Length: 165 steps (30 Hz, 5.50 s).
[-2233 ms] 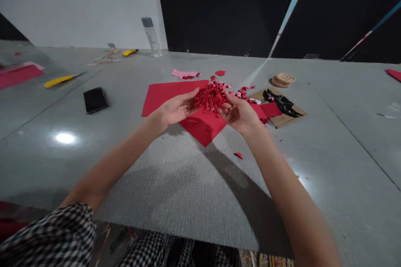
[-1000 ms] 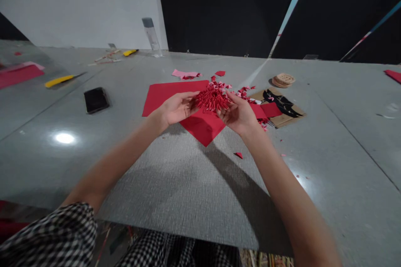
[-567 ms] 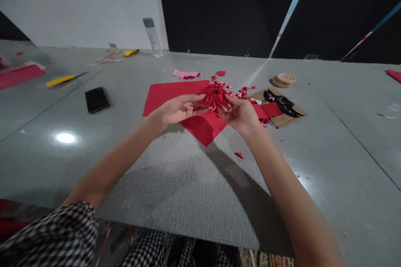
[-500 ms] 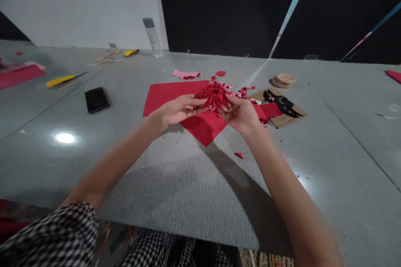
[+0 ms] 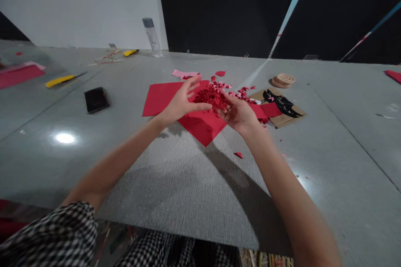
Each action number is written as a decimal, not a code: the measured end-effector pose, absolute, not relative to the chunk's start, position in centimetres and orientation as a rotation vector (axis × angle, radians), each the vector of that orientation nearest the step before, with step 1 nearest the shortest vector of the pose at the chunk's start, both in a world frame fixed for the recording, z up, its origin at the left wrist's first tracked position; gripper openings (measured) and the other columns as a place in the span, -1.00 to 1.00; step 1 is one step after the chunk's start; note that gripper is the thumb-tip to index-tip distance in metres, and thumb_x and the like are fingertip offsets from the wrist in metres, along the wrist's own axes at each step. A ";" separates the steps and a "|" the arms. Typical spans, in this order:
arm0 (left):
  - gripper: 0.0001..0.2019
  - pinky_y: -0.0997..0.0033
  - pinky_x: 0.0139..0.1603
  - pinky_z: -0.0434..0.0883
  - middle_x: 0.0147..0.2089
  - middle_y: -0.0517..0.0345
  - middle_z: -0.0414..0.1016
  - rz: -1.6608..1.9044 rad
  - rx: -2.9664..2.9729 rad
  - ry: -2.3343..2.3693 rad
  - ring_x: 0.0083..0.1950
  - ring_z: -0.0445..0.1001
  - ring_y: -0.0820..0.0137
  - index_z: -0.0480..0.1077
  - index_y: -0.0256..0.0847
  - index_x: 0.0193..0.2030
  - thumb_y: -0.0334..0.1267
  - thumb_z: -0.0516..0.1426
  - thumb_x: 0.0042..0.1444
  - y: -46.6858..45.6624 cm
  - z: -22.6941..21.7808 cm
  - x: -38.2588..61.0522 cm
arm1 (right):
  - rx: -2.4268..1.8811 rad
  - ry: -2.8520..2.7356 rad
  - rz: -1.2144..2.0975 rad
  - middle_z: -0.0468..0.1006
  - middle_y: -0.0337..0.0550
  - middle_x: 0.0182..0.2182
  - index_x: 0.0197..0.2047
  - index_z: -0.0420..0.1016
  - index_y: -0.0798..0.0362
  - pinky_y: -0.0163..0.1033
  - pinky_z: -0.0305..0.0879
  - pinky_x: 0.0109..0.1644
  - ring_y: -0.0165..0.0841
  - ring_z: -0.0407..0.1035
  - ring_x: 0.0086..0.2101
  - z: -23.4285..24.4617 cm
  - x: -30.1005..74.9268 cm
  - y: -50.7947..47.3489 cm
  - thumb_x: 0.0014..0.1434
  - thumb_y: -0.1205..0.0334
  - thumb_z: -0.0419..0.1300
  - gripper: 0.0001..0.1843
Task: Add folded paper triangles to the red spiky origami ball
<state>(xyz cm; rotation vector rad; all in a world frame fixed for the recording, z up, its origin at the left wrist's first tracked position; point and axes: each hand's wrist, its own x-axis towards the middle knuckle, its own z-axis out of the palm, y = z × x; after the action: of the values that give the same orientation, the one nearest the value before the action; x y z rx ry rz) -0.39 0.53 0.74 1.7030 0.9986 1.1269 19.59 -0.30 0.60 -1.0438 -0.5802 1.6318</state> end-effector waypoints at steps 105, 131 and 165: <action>-0.84 0.46 -0.13 0.49 -0.32 0.09 0.68 1.007 0.584 0.781 -0.36 0.55 0.49 0.61 -0.31 -0.25 -0.31 0.24 0.35 1.5 1.6 -1.1 | -0.892 -0.551 1.642 0.45 -0.37 -0.55 -0.38 0.52 -0.03 -0.45 0.43 -0.38 -0.55 0.29 -0.54 0.5 19.1 -0.9 0.19 0.38 0.38 -0.83; -0.85 0.48 -0.01 0.51 -0.25 0.08 0.70 1.033 0.623 0.752 -0.25 0.59 0.48 0.62 -0.32 -0.20 -0.30 0.24 0.35 1.2 1.6 -0.8 | -0.920 -0.621 1.624 0.48 -0.35 -0.50 -0.37 0.53 -0.05 -0.37 0.44 -0.31 -0.49 0.31 -0.48 0.2 19.1 -0.9 0.13 0.18 0.49 -0.79; -0.83 0.45 0.02 0.58 -0.21 0.03 0.73 1.045 0.649 0.673 -0.19 0.67 0.43 0.62 -0.37 -0.01 -0.43 0.22 0.32 1.1 1.6 -1.0 | -0.976 -0.608 1.535 0.66 -0.32 -0.40 -0.34 0.61 -0.06 -0.48 0.58 -0.25 -0.53 0.52 -0.43 0.6 19.4 -0.7 0.18 0.42 0.39 -0.84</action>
<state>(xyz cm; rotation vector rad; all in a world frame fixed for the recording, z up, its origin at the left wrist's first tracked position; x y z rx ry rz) -1.03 1.13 1.55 0.6492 0.6731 1.0455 19.37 -0.74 0.55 -0.9761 -0.6080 1.5349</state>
